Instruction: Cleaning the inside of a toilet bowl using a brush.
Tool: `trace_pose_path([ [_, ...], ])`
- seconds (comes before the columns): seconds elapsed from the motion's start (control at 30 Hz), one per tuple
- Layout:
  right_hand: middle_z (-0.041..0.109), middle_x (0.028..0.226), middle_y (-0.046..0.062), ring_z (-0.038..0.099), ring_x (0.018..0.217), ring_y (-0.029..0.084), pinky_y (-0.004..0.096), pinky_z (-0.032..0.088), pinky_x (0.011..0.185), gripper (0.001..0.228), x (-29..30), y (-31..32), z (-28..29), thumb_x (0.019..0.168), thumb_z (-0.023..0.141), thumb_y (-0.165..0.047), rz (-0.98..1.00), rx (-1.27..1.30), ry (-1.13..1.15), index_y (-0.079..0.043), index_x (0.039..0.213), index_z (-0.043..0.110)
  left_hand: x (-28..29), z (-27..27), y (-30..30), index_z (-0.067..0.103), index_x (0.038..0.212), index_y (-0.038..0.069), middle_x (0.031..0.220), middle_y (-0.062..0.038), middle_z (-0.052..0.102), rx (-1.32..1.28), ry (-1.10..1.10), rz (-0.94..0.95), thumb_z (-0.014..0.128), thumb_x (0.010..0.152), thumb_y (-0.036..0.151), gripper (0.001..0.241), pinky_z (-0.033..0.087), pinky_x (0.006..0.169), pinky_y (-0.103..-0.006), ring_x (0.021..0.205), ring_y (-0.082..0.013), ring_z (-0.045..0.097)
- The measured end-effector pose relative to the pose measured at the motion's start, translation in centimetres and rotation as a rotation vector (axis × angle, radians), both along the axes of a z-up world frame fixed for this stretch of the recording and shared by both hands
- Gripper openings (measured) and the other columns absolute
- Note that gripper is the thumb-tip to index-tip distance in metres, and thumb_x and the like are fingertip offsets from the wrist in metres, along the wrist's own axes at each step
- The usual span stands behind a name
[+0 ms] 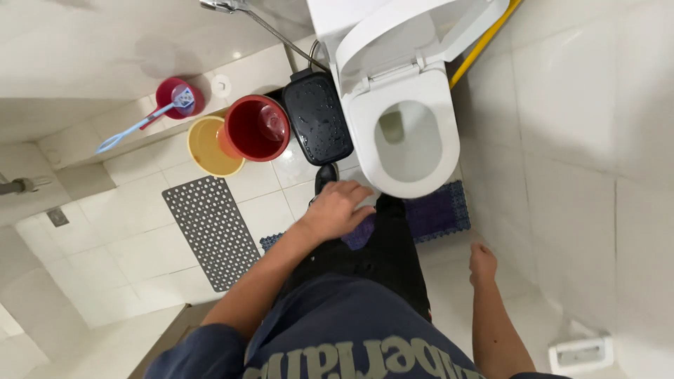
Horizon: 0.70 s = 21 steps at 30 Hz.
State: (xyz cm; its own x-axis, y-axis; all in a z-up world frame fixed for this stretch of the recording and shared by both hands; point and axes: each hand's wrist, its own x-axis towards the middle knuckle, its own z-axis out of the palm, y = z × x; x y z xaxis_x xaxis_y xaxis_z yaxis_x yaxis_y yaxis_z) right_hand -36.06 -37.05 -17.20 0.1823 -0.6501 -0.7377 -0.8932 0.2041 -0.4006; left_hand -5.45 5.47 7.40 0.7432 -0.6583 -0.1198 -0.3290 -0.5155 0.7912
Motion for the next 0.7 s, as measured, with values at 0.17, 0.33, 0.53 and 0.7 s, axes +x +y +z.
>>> trace_pose_path([
  [0.17, 0.046, 0.071, 0.001, 0.036, 0.056, 0.013, 0.032, 0.029, 0.048, 0.044, -4.6, 4.2, 0.4, 0.099, 0.069, -0.037, -0.150, 0.047, -0.079, 0.001, 0.121, 0.068, 0.8, 1.9, 6.4, 0.068, 0.114, 0.005, 0.102, -0.018, 0.068, 0.083, -0.087, -0.093, 0.072, 0.089, 0.026, 0.032, 0.050, 0.085, -0.0484, 0.095, -0.0380, 0.066],
  [0.33, 0.063, 0.099, 0.006, 0.054, 0.084, 0.016, 0.032, 0.044, 0.072, 0.052, -2.7, 9.2, 4.0, 0.098, 0.070, -0.039, 0.008, -0.037, -0.133, 0.002, 0.130, 0.067, 0.2, 4.0, 10.6, 0.068, 0.115, 0.006, 0.106, -0.015, 0.069, 0.110, -0.109, -0.011, 0.072, 0.091, 0.026, 0.031, 0.049, 0.087, -0.0483, 0.099, -0.0376, 0.065],
  [0.53, 0.070, 0.125, 0.012, 0.064, 0.109, 0.022, 0.035, 0.050, 0.090, 0.056, 0.4, 10.0, 5.8, 0.095, 0.070, -0.038, 0.231, 0.006, -0.131, 0.000, 0.135, 0.065, -3.7, 5.5, 12.1, 0.068, 0.116, 0.006, 0.104, -0.015, 0.069, 0.134, -0.122, 0.085, 0.072, 0.091, 0.024, 0.032, 0.048, 0.086, -0.0478, 0.099, -0.0369, 0.065],
  [0.7, 0.070, 0.126, 0.015, 0.064, 0.106, 0.023, 0.036, 0.048, 0.088, 0.053, 2.0, 8.6, 3.7, 0.097, 0.069, -0.036, 0.265, 0.082, -0.102, -0.002, 0.137, 0.066, -6.9, 6.8, 11.9, 0.068, 0.118, 0.006, 0.103, -0.013, 0.069, 0.162, -0.111, 0.088, 0.072, 0.092, 0.025, 0.033, 0.049, 0.087, -0.0467, 0.099, -0.0354, 0.065],
])
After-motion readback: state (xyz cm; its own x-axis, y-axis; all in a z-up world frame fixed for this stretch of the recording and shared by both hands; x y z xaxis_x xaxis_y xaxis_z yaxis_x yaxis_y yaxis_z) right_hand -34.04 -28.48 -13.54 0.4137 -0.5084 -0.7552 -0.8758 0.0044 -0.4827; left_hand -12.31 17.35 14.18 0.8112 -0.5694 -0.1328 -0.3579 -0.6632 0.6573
